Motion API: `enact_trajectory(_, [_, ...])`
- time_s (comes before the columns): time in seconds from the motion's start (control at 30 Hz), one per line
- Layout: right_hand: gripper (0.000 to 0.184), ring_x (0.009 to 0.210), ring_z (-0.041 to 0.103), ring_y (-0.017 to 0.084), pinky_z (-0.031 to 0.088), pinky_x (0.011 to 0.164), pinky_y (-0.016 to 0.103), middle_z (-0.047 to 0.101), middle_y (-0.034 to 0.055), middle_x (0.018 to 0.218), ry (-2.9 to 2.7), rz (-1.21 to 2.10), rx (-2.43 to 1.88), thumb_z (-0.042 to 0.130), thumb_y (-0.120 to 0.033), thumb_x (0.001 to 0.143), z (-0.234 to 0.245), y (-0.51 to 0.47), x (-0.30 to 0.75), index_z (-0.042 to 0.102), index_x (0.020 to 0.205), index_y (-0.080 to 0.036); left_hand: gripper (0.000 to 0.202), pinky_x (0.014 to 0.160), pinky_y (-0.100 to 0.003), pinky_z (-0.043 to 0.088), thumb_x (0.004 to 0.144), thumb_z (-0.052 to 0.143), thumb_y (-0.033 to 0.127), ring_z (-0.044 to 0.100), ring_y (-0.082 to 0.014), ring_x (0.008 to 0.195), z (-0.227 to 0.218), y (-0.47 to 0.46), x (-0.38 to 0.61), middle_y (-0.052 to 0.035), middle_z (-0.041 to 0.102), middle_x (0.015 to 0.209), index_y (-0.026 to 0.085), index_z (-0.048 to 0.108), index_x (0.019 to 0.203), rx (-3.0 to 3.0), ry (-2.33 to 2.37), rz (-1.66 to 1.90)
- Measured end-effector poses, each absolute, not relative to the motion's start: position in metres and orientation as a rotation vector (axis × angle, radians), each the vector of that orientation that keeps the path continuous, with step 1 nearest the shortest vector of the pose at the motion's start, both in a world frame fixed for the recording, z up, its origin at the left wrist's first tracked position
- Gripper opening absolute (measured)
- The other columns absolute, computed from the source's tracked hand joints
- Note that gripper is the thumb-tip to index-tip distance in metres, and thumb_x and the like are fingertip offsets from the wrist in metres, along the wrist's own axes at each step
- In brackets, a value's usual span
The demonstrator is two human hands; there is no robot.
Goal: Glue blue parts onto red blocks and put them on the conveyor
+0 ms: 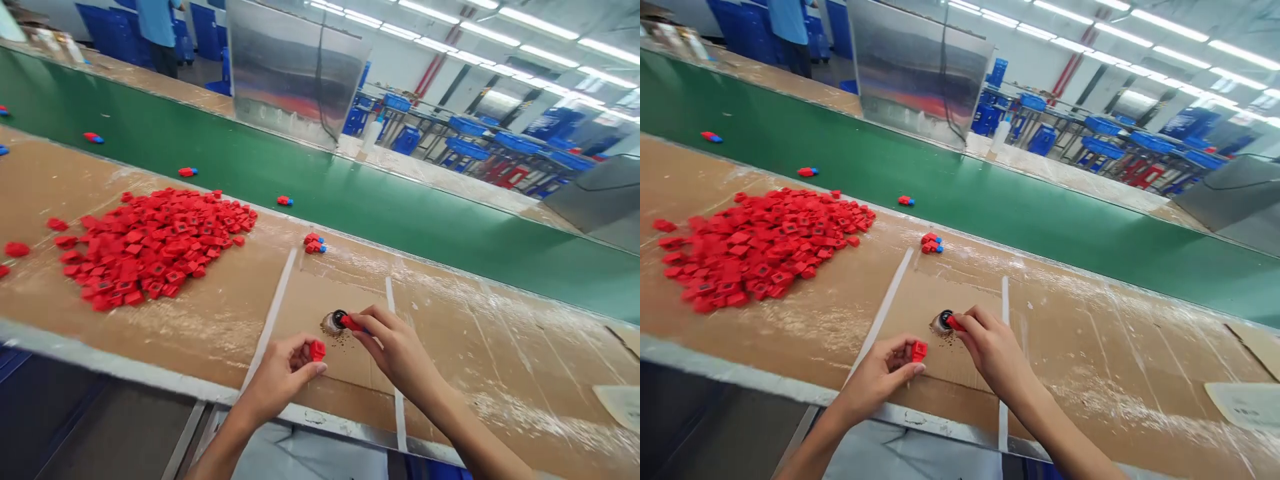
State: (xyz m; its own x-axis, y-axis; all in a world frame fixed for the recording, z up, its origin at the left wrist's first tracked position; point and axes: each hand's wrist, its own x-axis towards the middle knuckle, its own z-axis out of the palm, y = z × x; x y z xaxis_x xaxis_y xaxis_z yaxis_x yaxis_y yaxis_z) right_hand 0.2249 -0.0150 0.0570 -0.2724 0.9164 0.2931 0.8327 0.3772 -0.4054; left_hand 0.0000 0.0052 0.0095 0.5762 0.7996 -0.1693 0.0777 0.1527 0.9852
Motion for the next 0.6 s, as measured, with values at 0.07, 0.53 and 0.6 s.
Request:
enact_trajectory(0.07, [0.019,0.085,0.061,0.021,0.050,0.073,0.032,0.062,0.0078,0.095,-2.114,0.252,-1.518,0.048,-0.021,0.099,0.062,-0.013,0.225,0.063,0.111,-0.021,0.026,0.067,-0.023,0.046,0.085,0.066,0.037,0.056,-0.0145,0.074,0.005,0.000,0.002,-0.0011,0.060,0.081,0.018,0.066,0.102,1.284,0.815,0.572])
enact_trajectory(0.53, [0.040,0.086,0.066,0.020,0.051,0.077,0.033,0.072,0.0088,0.098,-1.148,1.165,-1.410,0.072,-0.044,0.081,0.050,-0.005,0.238,0.068,0.109,-0.016,0.038,0.064,-0.024,0.050,0.082,0.068,0.044,0.058,-0.0168,0.073,-0.006,0.009,0.002,-0.0028,0.064,0.080,0.018,0.065,0.109,1.239,0.783,0.524])
enact_trajectory(0.6, [0.040,0.084,0.064,0.018,0.049,0.076,0.031,0.072,0.0086,0.099,-1.116,1.215,-1.418,0.073,-0.046,0.080,0.048,-0.005,0.238,0.068,0.108,-0.016,0.036,0.064,-0.023,0.049,0.084,0.067,0.042,0.057,-0.0163,0.073,-0.005,0.009,0.001,-0.0032,0.063,0.081,0.017,0.065,0.109,1.271,0.785,0.513])
